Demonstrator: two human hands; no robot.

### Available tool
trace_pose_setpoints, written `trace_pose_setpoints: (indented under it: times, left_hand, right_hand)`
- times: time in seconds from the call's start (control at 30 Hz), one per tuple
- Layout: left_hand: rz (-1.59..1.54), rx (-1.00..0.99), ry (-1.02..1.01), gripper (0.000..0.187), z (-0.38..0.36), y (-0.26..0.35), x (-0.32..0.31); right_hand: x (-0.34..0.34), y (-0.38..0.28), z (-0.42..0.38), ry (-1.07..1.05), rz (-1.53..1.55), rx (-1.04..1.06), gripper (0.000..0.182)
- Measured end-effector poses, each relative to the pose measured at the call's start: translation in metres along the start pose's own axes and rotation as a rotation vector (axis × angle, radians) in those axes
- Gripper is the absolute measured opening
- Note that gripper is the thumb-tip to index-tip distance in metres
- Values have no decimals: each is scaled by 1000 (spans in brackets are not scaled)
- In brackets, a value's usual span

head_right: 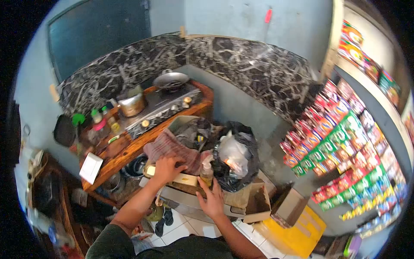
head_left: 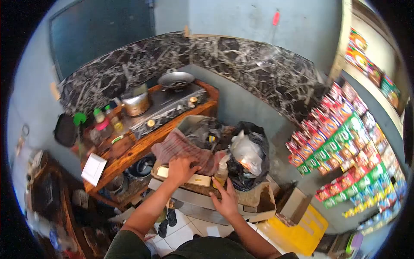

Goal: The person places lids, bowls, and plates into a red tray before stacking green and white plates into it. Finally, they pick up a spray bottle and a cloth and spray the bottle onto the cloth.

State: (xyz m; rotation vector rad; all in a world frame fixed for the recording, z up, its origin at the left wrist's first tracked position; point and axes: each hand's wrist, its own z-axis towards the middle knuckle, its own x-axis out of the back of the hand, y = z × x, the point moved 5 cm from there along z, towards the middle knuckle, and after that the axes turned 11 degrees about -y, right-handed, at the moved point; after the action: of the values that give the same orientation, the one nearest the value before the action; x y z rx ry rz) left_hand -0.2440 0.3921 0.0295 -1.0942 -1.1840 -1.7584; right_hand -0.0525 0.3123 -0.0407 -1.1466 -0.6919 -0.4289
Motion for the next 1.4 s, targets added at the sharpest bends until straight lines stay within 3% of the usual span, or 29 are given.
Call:
trace_pose_setpoints:
  times: [0.1, 0.2, 0.37, 0.4, 0.5, 0.7, 0.77, 0.87, 0.97, 1.03, 1.1, 1.13, 1.3, 1.4]
  left_hand:
    - [-82, 3, -143, 19, 8, -4, -6]
    - [-129, -57, -149, 13, 12, -2, 2]
    - [-219, -163, -47, 13, 17, -7, 9]
    - [-218, -159, -51, 13, 16, -6, 15]
    - [-205, 8, -19, 12, 20, -7, 38]
    - [-402, -74, 344, 11, 26, -23, 65]
    - [-438, -21, 368, 10, 26, -26, 83]
    - [-554, -8, 749, 10, 29, -34, 115]
    - [-410, -35, 990, 9, 21, -36, 156]
    - [-489, -70, 1109, 9, 10, -40, 182]
    - [-461, -203, 1279, 10, -7, -39, 208]
    - [-473, -219, 1311, 10, -14, -46, 214]
    - [-464, -182, 1345, 9, -75, -21, 212]
    - [-432, -154, 1399, 7, -129, 16, 197]
  right_hand:
    - [-3, 1, -2, 62, -46, -34, 52]
    - [-3, 4, -2, 76, 4, -48, 40]
    - [-2, 8, -6, 187, 89, 73, 40]
    - [1, 2, -9, 218, 126, 145, 41]
    - [11, 1, -15, 221, 255, 99, 37]
    - [47, -26, -5, 275, 232, 310, 38]
    - [39, -12, 2, 273, 650, 319, 38]
    - [42, -18, 11, 235, 769, 318, 38]
    - [54, -17, 22, 229, 753, 330, 43]
    - [68, -21, 25, 261, 787, 341, 47]
    - [72, -23, 25, 228, 815, 431, 48]
    - [74, -25, 22, 206, 841, 506, 49]
    - [68, -37, 21, -88, 829, 406, 42]
    - [89, -60, 15, -80, 644, 762, 43]
